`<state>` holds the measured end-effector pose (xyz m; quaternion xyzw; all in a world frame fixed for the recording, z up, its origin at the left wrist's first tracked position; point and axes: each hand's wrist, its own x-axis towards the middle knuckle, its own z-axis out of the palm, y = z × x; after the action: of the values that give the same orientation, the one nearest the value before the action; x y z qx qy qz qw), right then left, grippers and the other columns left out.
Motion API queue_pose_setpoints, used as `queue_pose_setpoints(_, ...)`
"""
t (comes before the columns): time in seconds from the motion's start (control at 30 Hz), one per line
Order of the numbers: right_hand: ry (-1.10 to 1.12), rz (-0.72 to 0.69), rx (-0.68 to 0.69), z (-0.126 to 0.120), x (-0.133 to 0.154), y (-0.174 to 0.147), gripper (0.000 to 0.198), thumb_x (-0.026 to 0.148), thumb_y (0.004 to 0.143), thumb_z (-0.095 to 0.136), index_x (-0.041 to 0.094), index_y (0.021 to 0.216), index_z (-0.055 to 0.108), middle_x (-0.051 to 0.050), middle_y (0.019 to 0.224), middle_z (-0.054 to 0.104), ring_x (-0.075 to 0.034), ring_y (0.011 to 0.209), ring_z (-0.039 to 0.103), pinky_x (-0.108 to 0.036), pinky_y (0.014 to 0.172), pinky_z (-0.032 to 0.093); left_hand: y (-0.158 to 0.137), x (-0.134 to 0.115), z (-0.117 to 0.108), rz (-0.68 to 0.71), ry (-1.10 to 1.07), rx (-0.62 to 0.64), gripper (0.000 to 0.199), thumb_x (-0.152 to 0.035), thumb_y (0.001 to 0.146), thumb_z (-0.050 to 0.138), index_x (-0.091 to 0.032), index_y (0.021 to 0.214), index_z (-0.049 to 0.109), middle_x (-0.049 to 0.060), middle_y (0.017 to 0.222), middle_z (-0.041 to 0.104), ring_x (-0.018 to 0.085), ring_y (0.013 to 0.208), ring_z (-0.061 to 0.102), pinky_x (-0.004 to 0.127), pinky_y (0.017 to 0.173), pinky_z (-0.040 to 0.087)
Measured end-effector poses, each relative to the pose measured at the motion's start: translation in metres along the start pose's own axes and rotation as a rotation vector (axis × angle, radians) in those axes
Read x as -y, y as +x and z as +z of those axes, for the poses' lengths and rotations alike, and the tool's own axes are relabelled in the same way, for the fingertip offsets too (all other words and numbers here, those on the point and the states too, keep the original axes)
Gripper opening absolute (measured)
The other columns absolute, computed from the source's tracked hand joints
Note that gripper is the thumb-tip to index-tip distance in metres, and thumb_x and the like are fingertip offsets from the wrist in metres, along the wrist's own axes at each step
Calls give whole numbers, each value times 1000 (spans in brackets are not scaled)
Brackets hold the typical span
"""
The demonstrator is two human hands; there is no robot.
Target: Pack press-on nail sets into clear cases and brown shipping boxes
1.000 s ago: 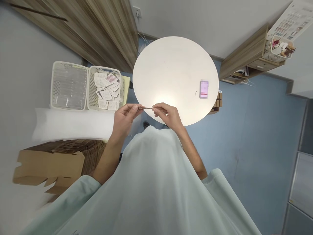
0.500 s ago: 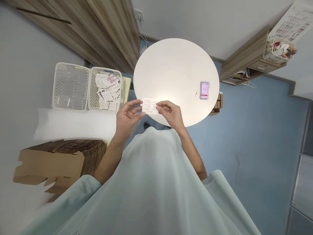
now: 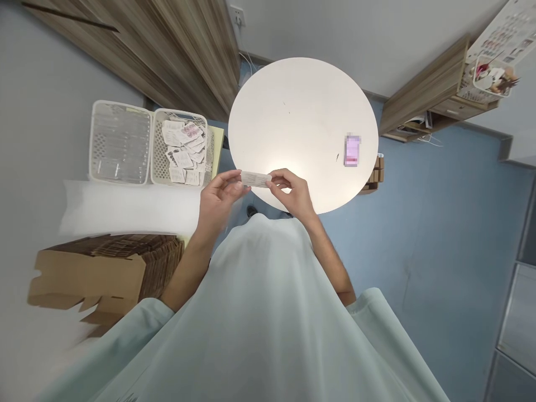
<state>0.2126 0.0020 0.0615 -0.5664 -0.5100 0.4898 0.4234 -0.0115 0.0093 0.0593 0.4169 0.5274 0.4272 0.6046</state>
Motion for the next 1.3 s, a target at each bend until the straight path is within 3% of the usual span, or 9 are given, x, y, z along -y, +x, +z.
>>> queue_pose_setpoints(0.13,-100,-128,14,3,-1,-4,25,54,108,74,31,109,82,-6,112,81,-25,109,77,-44,98,70,3,-6,-2,-179,-40,87,75,-91,98,71,-21,122,81,17,121,85,33,115,85,50,104,72)
queue_pose_setpoints(0.27,-179,-187,28,3,-8,-6,19,47,111,71,32,112,83,-8,117,82,-28,117,76,-48,98,71,6,-5,-2,-217,-37,127,69,-83,91,86,-20,119,83,15,110,87,34,105,88,52,100,74)
queue_pose_setpoints(0.43,-262,-210,32,-3,-12,-6,15,44,110,74,32,114,82,-11,137,77,-31,135,73,-53,111,66,9,2,0,-154,-55,105,78,-64,81,103,-22,141,76,10,115,85,25,95,88,46,94,77)
queue_pose_setpoints(0.6,-202,-166,112,-10,-8,-8,47,61,97,91,33,131,75,-13,171,62,-35,153,65,-53,113,67,9,3,4,-109,-28,94,85,-60,81,104,-24,150,70,8,112,85,26,96,87,42,88,77)
queue_pose_setpoints(0.73,-202,-166,112,-9,-9,-8,48,61,103,85,34,141,73,-12,161,70,-35,148,69,-55,115,66,7,2,7,-88,-7,114,80,-61,82,102,-24,147,73,8,109,85,27,99,87,41,87,77)
queue_pose_setpoints(0.93,-330,-202,159,-13,-21,-5,77,53,103,85,39,173,54,-11,168,67,-37,149,68,-59,121,63,7,3,14,-76,52,80,77,-60,81,102,-24,144,75,7,110,86,24,90,86,39,83,75)
queue_pose_setpoints(1.1,-427,-248,156,-19,-34,-3,67,46,107,82,36,169,59,-12,167,67,-38,156,63,-62,127,59,-1,-1,29,-13,163,23,53,-57,87,99,-24,124,80,7,113,86,21,87,83,38,86,72)
queue_pose_setpoints(1.2,-423,-251,143,-20,-41,0,62,48,109,78,35,167,61,-14,169,65,-37,160,60,-64,131,57,-11,-4,47,99,288,3,36,-56,96,91,-26,113,83,6,116,85,22,94,82,40,93,69)
queue_pose_setpoints(1.3,-342,-261,127,-18,-48,1,62,54,108,78,35,165,62,-14,169,65,-37,161,59,-66,134,53,-18,0,68,225,415,-7,31,-56,97,90,-27,106,83,7,117,83,24,96,80,42,94,67)
